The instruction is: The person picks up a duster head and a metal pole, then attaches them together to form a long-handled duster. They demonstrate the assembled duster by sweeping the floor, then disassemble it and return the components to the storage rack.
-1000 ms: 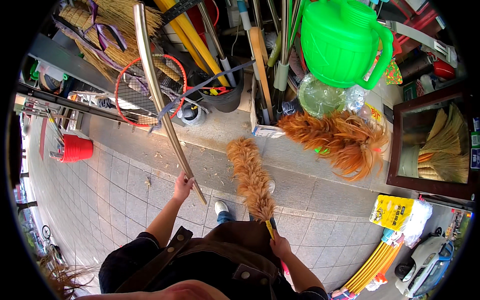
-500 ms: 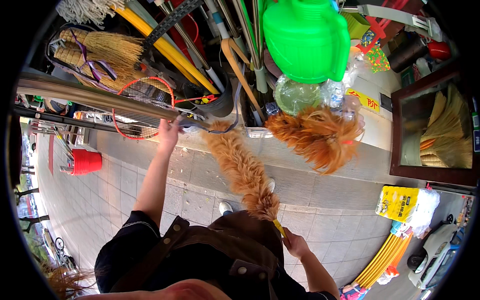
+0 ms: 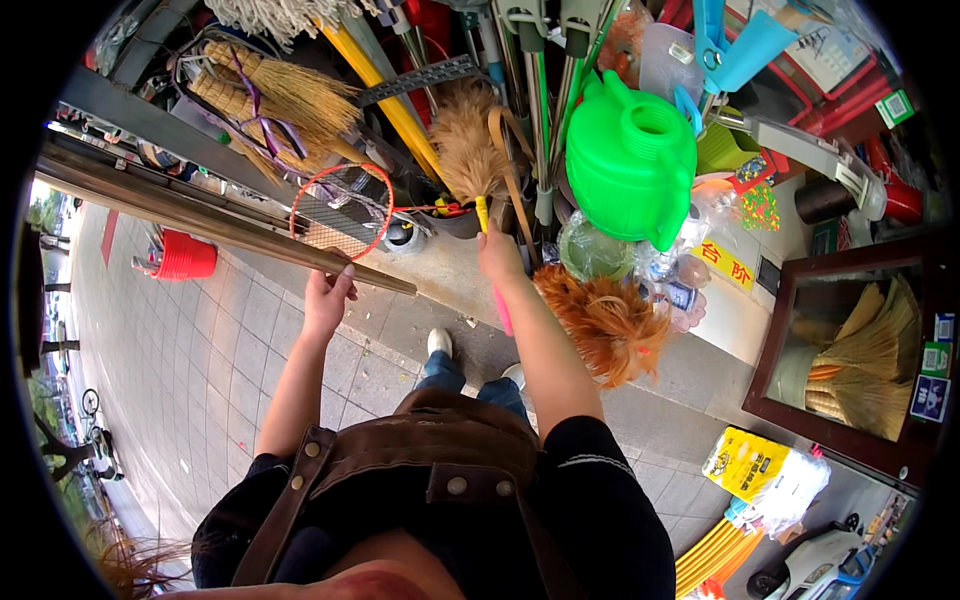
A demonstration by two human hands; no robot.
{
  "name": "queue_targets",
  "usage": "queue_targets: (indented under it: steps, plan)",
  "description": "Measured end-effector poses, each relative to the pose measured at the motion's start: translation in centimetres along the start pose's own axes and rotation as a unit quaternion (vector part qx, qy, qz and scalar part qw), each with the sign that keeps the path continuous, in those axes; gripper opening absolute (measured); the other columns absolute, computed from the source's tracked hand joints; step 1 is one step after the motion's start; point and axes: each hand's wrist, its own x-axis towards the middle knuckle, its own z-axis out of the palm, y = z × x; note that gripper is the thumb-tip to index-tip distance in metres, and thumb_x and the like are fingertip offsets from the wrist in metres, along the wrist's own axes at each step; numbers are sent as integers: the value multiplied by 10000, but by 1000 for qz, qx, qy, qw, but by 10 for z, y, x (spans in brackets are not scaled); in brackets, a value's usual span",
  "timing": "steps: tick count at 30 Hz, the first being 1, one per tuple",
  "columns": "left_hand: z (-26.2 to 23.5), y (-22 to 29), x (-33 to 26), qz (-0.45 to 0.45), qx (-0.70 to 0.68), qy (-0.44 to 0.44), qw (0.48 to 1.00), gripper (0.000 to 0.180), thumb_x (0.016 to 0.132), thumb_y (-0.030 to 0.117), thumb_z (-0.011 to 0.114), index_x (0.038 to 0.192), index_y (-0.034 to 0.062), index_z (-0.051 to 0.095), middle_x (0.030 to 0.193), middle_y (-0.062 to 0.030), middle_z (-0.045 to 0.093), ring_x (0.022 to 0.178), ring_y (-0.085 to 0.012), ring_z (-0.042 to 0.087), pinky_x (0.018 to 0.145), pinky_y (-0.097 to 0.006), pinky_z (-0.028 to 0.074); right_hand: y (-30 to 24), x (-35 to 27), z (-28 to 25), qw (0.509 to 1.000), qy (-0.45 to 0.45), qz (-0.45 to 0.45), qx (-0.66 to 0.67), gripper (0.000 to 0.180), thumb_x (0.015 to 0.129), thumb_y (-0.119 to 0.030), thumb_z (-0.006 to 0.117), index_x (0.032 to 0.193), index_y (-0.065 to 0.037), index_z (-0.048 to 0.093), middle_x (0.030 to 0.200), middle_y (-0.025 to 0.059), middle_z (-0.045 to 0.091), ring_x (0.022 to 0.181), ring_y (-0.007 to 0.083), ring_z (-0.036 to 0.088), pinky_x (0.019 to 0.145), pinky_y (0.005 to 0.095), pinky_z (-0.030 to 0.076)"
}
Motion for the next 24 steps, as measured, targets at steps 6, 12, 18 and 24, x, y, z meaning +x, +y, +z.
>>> queue_targets:
  steps: [6,12,18,24]
  plan:
    - [-12,7,21,-7,-59,-32,998,208,891,94,527,1068,29,439,753,-31,513,604,-100,529,529,-238,475,34,-130,-24,975,-147,145,-88,325,849,-192,479,1126,-26,443,811,262,598,758,430,583,670,516,452]
    - [2,70,87,67,-64,-64,994,230,875,90,548,1059,13,434,724,-30,526,557,-90,531,510,-229,456,-25,-186,-95,986,-114,118,-8,385,860,-177,458,1196,7,420,792,282,585,768,453,563,674,513,438]
    - [30,126,141,100,-45,-73,991,315,876,160,572,1124,16,441,739,-34,545,556,-86,523,489,-222,444,-27,-68,-44,989,-57,87,-108,397,875,-246,452,1203,-25,424,676,229,598,631,403,593,580,514,469]
    - [22,103,156,92,-20,-101,990,288,879,161,569,1118,28,478,742,-18,537,560,-76,506,482,-218,434,14,-160,-33,975,-112,192,12,337,858,-230,484,1128,-31,453,812,280,584,770,434,572,692,511,440]
